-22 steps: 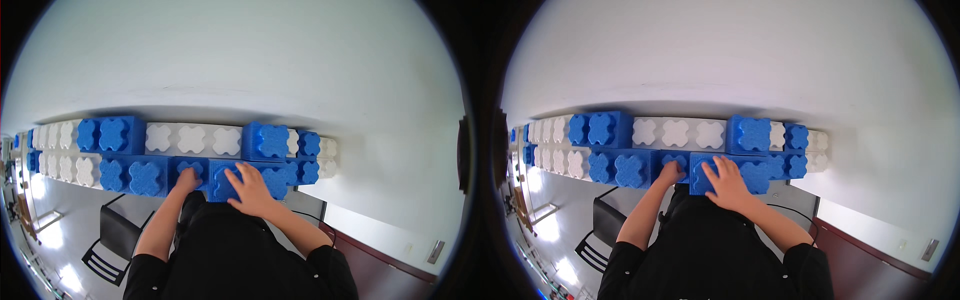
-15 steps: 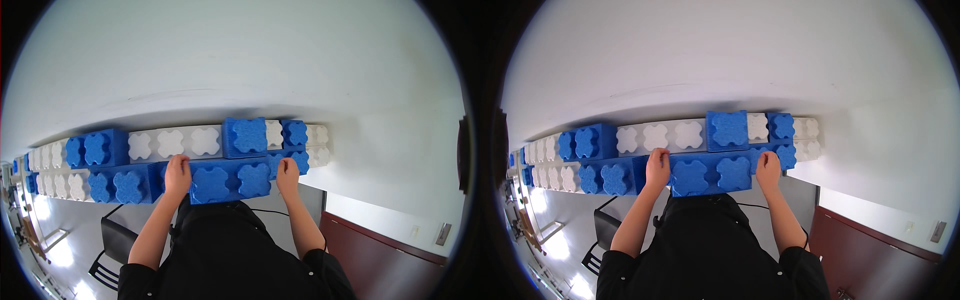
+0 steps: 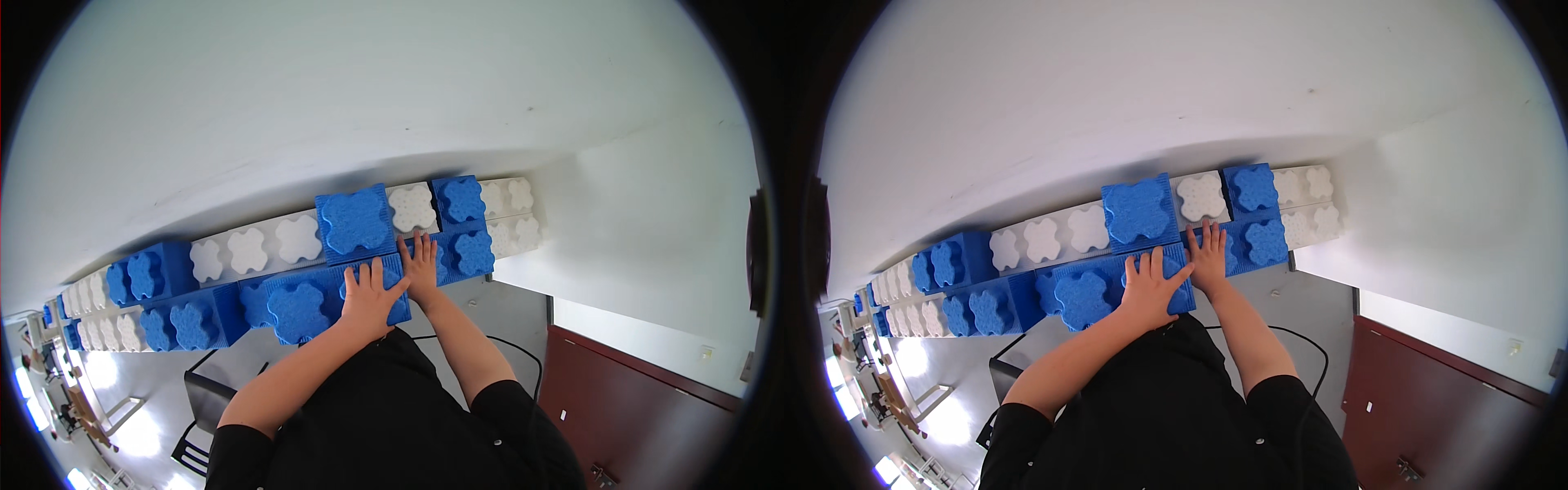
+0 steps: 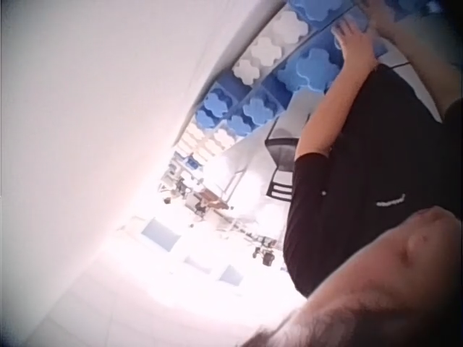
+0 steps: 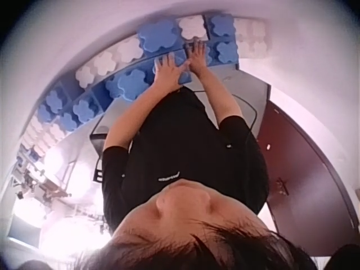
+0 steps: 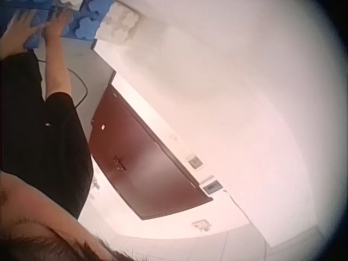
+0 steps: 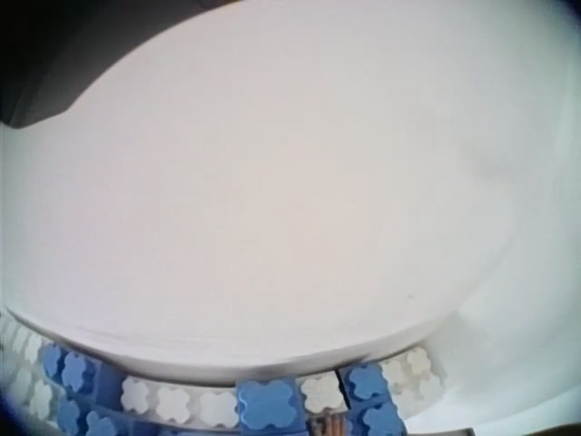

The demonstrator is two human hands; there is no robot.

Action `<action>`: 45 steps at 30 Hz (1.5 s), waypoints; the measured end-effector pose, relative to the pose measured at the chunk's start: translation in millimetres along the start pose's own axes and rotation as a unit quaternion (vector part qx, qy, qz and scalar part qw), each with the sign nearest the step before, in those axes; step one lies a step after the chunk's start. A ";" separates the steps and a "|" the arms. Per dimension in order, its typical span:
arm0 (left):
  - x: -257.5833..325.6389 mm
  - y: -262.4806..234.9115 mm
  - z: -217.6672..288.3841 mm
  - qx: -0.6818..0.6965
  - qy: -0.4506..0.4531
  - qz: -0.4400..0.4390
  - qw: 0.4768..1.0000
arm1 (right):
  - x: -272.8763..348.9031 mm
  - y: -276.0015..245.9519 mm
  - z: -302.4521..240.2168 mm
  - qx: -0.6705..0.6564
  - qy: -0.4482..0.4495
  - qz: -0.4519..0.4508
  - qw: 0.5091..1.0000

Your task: The recorder is arranging and stacking large blue and white toy blocks on a surface.

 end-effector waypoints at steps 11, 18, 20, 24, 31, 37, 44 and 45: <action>11.9 -4.9 -14.9 0.126 0.023 0.126 0.984 | 1.7 9.7 1.5 -0.039 0.029 -0.008 0.999; 21.5 -14.9 -21.0 0.144 0.045 0.172 0.974 | 1.6 8.4 2.4 -0.047 0.028 -0.010 0.998; 21.9 -18.4 -20.3 0.139 0.043 0.160 0.976 | 2.8 9.2 -0.8 -0.047 0.029 -0.013 0.998; 24.2 -18.6 -19.4 0.121 0.036 0.121 0.985 | -1.1 6.4 -4.6 -0.045 0.012 0.015 0.999; 93.0 -65.8 -103.5 0.244 -0.012 0.189 0.951 | -6.7 -24.0 38.6 -0.283 0.111 0.016 0.952; 198.6 61.5 -243.0 0.362 -0.413 0.310 0.776 | -8.8 -150.5 -41.6 -0.378 0.093 0.065 0.919; 173.0 167.2 -252.5 0.293 -0.363 0.093 0.879 | -2.4 -155.0 -276.0 -0.125 -0.242 -0.136 0.952; 168.2 170.2 -254.2 0.309 -0.378 0.061 0.871 | 2.7 -141.6 -291.8 -0.029 -0.283 -0.164 0.945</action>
Point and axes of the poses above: each hand's wrist, its own x-axis away from the middle knuckle, its own y-axis out of the palm, z = x × y, the point moved 7 cm from there along -x, towards the middle knuckle, and after that the axes turned 3 degrees about z, right-handed, at the moved point
